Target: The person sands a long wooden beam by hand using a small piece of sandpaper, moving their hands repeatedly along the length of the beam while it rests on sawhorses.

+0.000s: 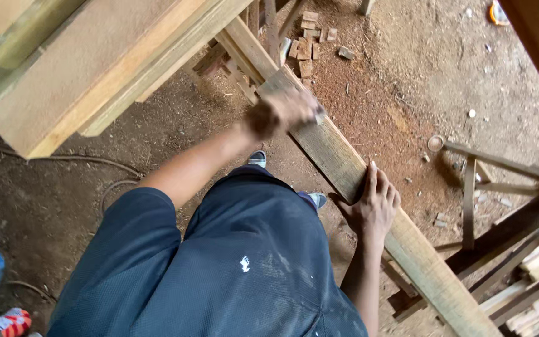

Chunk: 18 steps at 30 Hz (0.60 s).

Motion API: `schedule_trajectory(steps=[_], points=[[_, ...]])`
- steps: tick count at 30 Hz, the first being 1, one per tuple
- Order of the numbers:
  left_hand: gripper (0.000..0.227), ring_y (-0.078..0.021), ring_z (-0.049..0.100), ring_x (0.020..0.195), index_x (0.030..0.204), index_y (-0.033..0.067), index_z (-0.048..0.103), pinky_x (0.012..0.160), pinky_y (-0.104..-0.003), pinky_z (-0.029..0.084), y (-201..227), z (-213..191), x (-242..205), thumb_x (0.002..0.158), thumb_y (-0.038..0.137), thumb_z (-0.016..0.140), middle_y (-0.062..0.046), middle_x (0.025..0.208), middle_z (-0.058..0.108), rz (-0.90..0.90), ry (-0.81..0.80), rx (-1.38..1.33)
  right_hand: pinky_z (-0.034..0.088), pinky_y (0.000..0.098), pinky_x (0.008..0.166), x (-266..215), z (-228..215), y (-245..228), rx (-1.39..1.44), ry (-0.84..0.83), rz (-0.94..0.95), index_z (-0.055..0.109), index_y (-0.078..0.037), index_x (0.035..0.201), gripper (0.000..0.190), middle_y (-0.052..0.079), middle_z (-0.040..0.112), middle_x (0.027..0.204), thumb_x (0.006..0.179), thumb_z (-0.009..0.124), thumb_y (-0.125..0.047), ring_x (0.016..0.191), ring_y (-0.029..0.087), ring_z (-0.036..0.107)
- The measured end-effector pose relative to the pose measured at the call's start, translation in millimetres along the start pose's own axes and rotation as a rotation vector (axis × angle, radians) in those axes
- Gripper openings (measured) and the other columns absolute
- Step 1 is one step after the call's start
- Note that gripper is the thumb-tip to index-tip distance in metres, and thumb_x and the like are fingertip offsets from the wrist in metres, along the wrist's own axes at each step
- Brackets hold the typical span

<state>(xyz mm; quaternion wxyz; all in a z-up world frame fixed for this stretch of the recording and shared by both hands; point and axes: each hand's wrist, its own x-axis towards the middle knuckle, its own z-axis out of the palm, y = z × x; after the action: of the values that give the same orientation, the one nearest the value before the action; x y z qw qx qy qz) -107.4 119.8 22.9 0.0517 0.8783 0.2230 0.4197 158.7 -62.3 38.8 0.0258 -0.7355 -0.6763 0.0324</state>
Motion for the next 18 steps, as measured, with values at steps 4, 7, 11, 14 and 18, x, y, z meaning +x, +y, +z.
schedule_trajectory(steps=[4, 7, 11, 14, 18], points=[[0.018, -0.0204, 0.074, 0.090, 0.098, 0.0064, 0.072, 0.065, -0.019, 0.059, -36.8, -14.2, 4.5, 0.101, 0.013, 0.055, -0.009, 0.095, 0.077, -0.137, -0.045, 0.026, 0.034, 0.0482, 0.112, -4.1, 1.2, -1.2, 0.050, 0.014, 0.046, 0.043, -0.013, 0.156, 0.118, 0.013, 0.053, 0.146, 0.063, 0.078, -0.076, 0.130, 0.034, 0.050], [0.015, -0.0197, 0.072, 0.083, 0.097, 0.0119, 0.073, 0.070, -0.027, 0.062, 8.9, -0.6, -4.5, 0.105, 0.015, 0.061, -0.008, 0.094, 0.078, -0.139, -0.172, -0.196, 0.034, 0.0478, 0.114, -2.8, 4.9, 0.5, 0.060, 0.007, 0.059, 0.042, -0.014, 0.156, 0.119, 0.012, 0.052, 0.147, 0.060, 0.081, -0.074, 0.131, 0.031, 0.050], [0.015, -0.0184, 0.075, 0.103, 0.106, 0.0229, 0.068, 0.090, -0.035, 0.065, 44.5, 8.1, -14.8, 0.103, 0.019, 0.054, 0.000, 0.109, 0.077, 0.198, -0.132, -0.293, 0.033, 0.0466, 0.115, -3.6, 5.2, 1.2, 0.027, -0.028, 0.092, 0.042, -0.018, 0.157, 0.122, 0.008, 0.052, 0.149, 0.056, 0.083, -0.073, 0.133, 0.028, 0.049], [0.016, -0.0172, 0.076, 0.086, 0.109, 0.0122, 0.075, 0.074, -0.026, 0.064, 5.3, -4.1, -10.0, 0.109, 0.014, 0.058, -0.006, 0.101, 0.078, 0.048, -0.204, -0.125, 0.032, 0.0465, 0.116, -4.6, 3.8, 1.9, 0.012, -0.042, 0.109, 0.041, -0.019, 0.158, 0.124, 0.006, 0.051, 0.149, 0.055, 0.083, -0.074, 0.134, 0.028, 0.049], [0.023, -0.0201, 0.076, 0.098, 0.102, 0.0135, 0.070, 0.084, -0.035, 0.067, -35.0, -36.4, -12.5, 0.110, 0.021, 0.051, -0.007, 0.106, 0.074, -0.017, -0.009, 0.217, 0.030, 0.0474, 0.117, -3.5, 11.2, 2.1, -0.007, -0.067, 0.117, 0.039, -0.020, 0.158, 0.127, 0.007, 0.050, 0.151, 0.053, 0.081, -0.077, 0.133, 0.028, 0.049]])
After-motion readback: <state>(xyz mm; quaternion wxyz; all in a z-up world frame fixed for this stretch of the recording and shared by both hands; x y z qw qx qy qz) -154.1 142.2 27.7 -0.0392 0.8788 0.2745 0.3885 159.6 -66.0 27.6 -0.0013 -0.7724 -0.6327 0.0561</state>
